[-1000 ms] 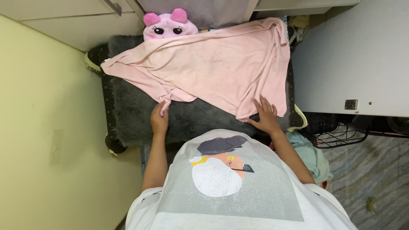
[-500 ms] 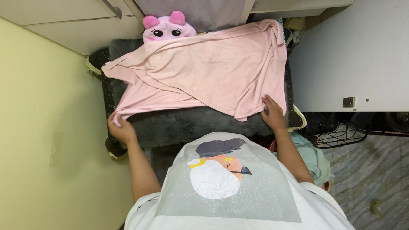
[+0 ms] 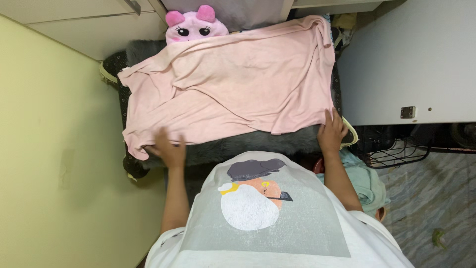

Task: The person folds a pink plush blanket with a cartoon face and then a pink patterned blanket on a dark grey surface. The person smooths and aligns the edges before folding each item into a compact rectangle and placing it with other folded items.

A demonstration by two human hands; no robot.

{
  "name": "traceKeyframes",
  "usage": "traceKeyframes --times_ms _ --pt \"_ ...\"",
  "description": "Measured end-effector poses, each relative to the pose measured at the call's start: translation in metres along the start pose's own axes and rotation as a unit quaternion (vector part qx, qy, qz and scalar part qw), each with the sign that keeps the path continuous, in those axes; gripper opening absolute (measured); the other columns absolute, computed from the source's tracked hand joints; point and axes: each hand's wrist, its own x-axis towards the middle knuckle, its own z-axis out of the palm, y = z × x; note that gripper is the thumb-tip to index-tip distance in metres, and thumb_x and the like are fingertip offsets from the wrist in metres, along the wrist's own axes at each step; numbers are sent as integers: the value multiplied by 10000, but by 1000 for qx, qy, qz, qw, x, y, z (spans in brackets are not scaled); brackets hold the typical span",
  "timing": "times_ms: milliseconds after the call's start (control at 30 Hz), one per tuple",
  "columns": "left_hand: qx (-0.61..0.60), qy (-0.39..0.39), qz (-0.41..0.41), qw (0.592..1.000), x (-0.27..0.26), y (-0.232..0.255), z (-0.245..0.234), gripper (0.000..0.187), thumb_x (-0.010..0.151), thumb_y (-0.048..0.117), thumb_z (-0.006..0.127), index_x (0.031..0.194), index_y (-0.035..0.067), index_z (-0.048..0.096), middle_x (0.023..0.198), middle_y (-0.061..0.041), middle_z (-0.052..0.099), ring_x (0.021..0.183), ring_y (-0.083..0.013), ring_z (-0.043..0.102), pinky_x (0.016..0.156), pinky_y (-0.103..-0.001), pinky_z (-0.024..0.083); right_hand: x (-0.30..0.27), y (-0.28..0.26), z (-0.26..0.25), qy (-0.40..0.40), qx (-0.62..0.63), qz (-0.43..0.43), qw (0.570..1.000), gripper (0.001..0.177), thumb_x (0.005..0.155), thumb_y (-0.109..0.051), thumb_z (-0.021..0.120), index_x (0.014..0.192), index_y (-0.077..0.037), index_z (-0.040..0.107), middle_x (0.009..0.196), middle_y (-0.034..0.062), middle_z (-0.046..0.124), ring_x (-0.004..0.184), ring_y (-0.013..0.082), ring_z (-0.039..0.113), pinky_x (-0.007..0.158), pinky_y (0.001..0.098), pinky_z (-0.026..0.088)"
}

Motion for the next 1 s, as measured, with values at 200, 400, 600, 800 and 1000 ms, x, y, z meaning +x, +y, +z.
traceKeyframes --times_ms 200,400,600,800,1000 --pt "-5 -192 133 972 -22 47 14 579 945 409 697 1480 233 565 1599 -64 469 1517 -239 359 1213 -683 125 -4 24 -5 48 20 45 998 360 979 -73 622 1326 -151 676 1402 26 624 1344 235 526 1158 536 268" --pt "-29 -212 174 961 -14 39 17 591 894 368 713 1445 206 575 1586 -111 429 1486 -298 344 1153 -692 198 3 35 -16 69 59 76 993 312 976 -78 651 1254 -184 748 1227 47 640 1185 257 581 1100 495 314" --pt "-92 -154 150 972 -15 36 12 315 1019 147 606 1324 166 683 1467 -100 616 1427 -287 530 1212 -576 290 14 31 -26 118 97 102 983 305 990 -78 654 1271 -153 746 1223 103 605 1180 303 557 1067 484 328" --pt "-158 -42 12 986 4 28 -19 235 1007 26 590 1211 70 696 1212 -137 714 1117 -334 659 1037 -456 470 19 32 -34 132 109 89 981 323 978 -29 614 1265 -119 732 1266 101 616 1232 311 550 1095 506 318" --pt "-104 51 92 989 14 8 -50 335 933 -54 613 1249 36 681 1223 -140 713 1111 -344 648 993 -476 479 7 38 -32 113 90 70 987 350 962 6 591 1248 -137 735 1272 94 633 1257 314 547 1115 506 312"
